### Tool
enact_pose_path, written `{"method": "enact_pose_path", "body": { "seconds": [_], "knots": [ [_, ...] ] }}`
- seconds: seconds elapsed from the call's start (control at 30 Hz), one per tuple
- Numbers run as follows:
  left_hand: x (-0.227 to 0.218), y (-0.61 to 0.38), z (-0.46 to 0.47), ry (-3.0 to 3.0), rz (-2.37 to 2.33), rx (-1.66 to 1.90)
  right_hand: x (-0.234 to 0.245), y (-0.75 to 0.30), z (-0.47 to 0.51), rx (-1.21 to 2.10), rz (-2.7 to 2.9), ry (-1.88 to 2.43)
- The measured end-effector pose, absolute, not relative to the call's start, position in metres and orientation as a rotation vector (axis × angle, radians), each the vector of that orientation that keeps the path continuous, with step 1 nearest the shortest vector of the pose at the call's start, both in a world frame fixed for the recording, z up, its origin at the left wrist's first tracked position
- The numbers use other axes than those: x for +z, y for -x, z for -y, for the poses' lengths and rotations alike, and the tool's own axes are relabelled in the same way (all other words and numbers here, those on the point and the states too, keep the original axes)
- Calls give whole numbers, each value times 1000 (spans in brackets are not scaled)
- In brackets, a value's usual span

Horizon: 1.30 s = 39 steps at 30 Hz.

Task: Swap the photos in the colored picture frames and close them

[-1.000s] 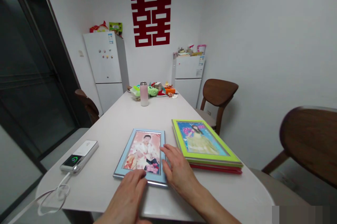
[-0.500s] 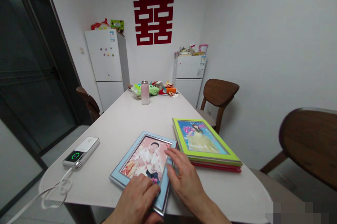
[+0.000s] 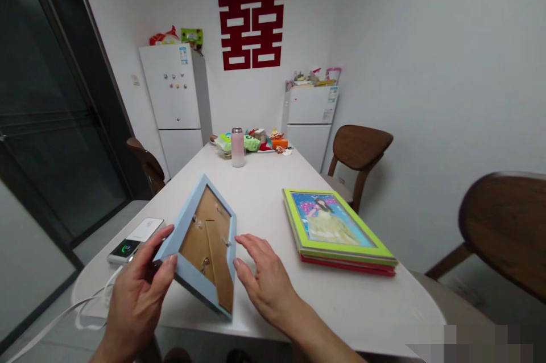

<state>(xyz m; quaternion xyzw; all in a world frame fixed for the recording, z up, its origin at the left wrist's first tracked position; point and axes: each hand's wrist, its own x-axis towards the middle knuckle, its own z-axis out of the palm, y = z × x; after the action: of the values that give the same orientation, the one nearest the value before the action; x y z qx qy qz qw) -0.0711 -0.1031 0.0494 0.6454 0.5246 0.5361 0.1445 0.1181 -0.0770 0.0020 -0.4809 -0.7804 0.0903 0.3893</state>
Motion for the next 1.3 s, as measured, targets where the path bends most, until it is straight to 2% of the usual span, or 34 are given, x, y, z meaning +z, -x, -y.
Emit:
{"method": "enact_pose_path", "body": {
  "seconds": [0.17, 0.3, 0.47, 0.67, 0.77, 0.93, 1.3],
  "knots": [
    [12, 87, 102, -1591, -1441, 1284, -9, -114, 77, 263, 2135, 1295],
    [-8, 92, 100, -1720, -1586, 1039, -13, -119, 79, 184, 2185, 1336],
    [-12, 91, 98, -1989, -1775, 696, -14, -123, 79, 150, 2238, 1344],
    [-12, 91, 98, -2182, -1894, 525, -18, -129, 73, 137, 2205, 1317],
    [-9, 91, 95, -2253, -1889, 491, -16, -135, 63, 58, 2168, 1420],
    [-4, 86, 77, -2286, -1790, 634, -10, -139, 42, -11, 2211, 1641],
    [-11, 78, 49, -2245, -1805, 650, -14, -131, 33, -95, 2163, 1669]
  ]
}}
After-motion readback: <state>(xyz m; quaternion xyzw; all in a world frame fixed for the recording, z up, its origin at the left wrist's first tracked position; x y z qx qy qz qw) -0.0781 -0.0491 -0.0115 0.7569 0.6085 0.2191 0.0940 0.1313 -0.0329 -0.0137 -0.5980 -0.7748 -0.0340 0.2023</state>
